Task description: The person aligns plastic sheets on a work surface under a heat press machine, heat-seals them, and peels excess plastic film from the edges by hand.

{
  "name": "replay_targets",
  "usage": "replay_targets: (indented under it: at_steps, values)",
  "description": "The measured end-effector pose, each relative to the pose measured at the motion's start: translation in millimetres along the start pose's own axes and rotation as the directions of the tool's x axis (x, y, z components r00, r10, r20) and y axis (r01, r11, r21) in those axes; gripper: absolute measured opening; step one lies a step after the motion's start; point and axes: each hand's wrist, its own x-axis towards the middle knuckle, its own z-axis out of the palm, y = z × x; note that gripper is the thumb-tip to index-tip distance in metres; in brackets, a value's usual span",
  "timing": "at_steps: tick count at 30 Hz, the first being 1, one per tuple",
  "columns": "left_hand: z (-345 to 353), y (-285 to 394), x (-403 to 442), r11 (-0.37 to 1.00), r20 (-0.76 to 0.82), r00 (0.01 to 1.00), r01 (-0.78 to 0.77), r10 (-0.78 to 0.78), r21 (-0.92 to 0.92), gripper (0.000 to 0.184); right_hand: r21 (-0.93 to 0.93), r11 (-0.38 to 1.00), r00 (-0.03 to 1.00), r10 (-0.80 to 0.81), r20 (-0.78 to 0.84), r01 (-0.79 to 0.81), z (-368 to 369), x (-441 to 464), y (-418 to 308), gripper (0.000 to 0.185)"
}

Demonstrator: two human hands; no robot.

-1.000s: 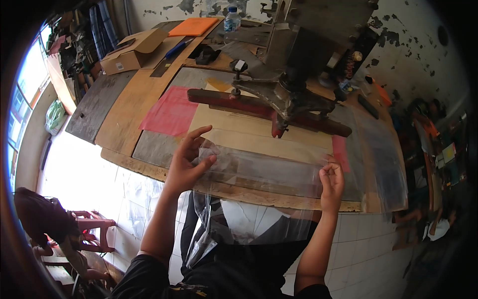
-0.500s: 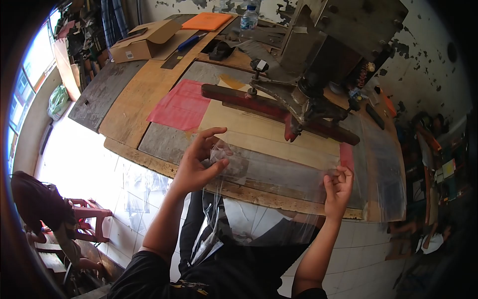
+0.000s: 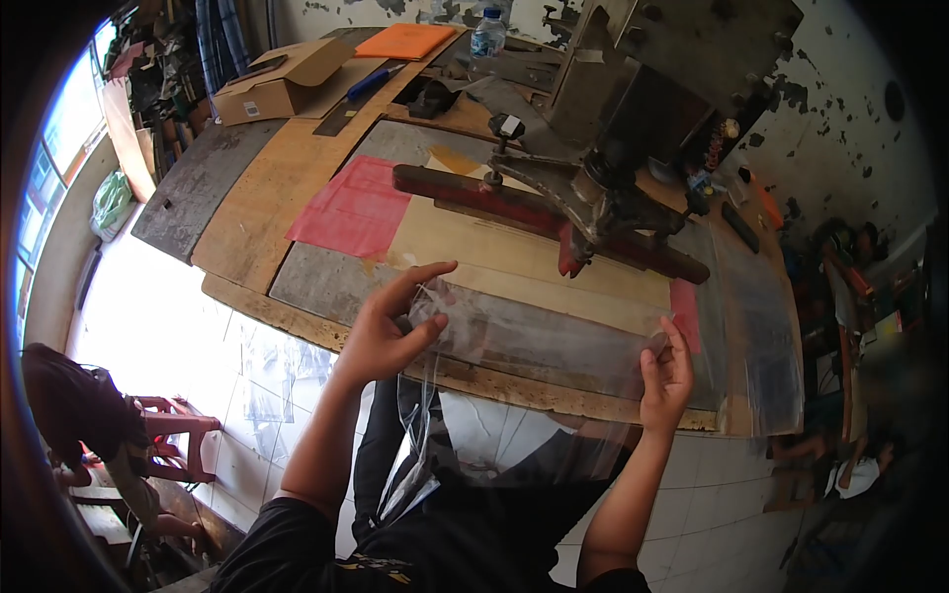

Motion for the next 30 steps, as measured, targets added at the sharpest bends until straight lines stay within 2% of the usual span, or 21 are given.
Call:
replay_targets:
  at_steps: [2,3,5,8,17,24,30]
  values:
    - [2,-2,1,0.994,-0.034,0.994,-0.107,0.108,0.029,0.062,0.061,0.998,1.000,0.012,0.011,-0.013,0,0,-1,0.050]
    - [2,-1,1,0.994,-0.032,0.993,-0.108,0.109,0.030,0.062,0.063,0.998,1.000,0.011,0.009,-0.012,-1,-1,0,0.050]
    - [1,4,1,0.998,-0.023,0.998,-0.060,0.061,0.025,0.064,0.061,0.997,0.998,0.037,0.045,-0.040,-4,-2,1,0.055]
    - [2,4,0,0.999,-0.027,0.999,-0.037,0.037,0.004,0.065,0.039,0.999,1.000,0.001,0.006,-0.001,0,-2,-1,0.059]
    - [4,5,0,0.999,-0.037,0.999,-0.031,0.032,0.011,0.066,0.112,0.994,1.000,0.000,0.002,0.000,3,-2,-5,0.069]
    - [2,-1,1,1.000,-0.052,0.999,0.000,0.000,-0.003,0.067,0.068,0.997,0.999,0.030,0.038,-0.033,3,-2,-9,0.069]
    - [4,-2,3,0.999,-0.069,0.996,-0.051,0.052,0.017,0.060,0.007,0.999,0.999,0.042,0.022,-0.042,3,-2,-6,0.067]
